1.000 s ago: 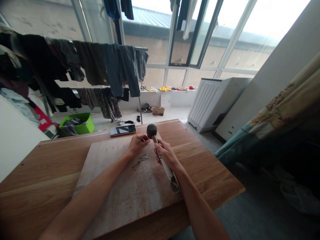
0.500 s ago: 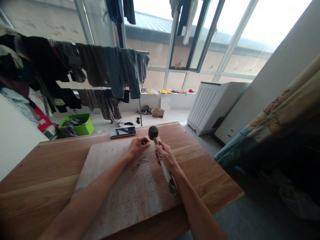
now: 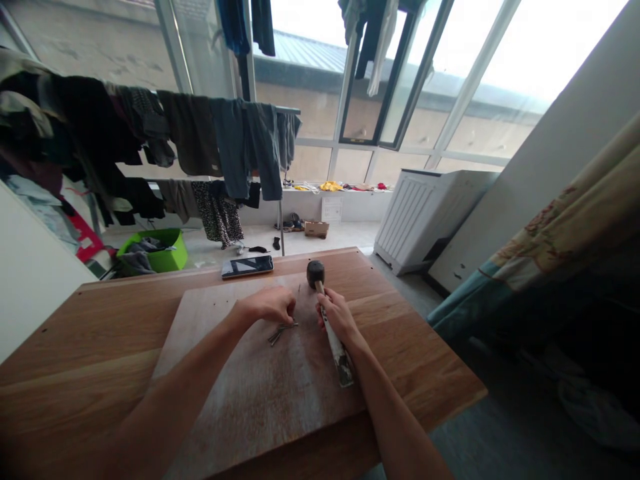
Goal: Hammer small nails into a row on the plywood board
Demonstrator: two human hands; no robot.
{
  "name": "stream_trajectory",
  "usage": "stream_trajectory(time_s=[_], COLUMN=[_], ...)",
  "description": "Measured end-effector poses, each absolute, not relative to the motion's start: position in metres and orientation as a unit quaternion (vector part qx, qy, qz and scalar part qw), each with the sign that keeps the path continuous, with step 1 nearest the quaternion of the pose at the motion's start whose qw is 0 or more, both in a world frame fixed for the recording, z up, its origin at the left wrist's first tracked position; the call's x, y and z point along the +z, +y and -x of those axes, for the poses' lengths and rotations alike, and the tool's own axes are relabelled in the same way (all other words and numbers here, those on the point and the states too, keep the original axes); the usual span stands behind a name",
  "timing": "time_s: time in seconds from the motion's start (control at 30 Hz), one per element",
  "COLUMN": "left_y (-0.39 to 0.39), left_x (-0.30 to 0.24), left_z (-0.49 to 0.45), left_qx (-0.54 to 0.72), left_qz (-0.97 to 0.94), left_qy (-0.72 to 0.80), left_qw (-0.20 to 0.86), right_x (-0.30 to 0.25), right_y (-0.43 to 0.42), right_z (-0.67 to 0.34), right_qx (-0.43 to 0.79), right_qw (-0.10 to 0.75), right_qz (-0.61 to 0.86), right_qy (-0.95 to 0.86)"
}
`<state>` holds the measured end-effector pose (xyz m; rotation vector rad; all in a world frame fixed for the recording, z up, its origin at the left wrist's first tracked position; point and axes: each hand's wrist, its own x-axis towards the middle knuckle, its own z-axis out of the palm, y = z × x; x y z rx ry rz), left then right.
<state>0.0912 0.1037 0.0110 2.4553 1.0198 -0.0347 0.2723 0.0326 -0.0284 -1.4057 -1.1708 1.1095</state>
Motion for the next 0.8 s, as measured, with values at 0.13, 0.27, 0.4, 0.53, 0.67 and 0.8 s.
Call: stream_trajectory(time_s=[0.13,0.27,0.4,0.53,0.67,0.8], left_y=[0.120,0.139,0.142,0.139,0.139,0.139], left_x=[0.005,-0.013,-0.036,-0.044,-0.046,-0.049], left_z=[-0.081,-0.069,-0.067,-0.069,-0.069,-0.069], left_qx=[0.111,0.284,0.373,0.360,0.363,0.373], left_qz=[-0.891,-0.809,-0.740,-0.767,-0.770,-0.777], left_qy=[0.340,0.350,0.370,0.372,0.390,0.394], left_qw=[0.279,0.378,0.420,0.380,0.350,0.319], right_x=[-0.027,-0.028,-0.027,-0.017,0.006,0.013], right_y=[0.032,0.032,0.031,0.029,0.024,0.021], right_z=[-0.271,-0.271,-0.270,-0.267,-0.258,-0.241], right_qx=[0.454,0.458,0.457,0.448,0.440,0.459], right_qw=[0.487,0.497,0.505,0.530,0.560,0.553], right_qz=[0.571,0.571,0.566,0.550,0.521,0.494], right_qy=[-0.480,-0.467,-0.466,-0.465,-0.471,-0.490])
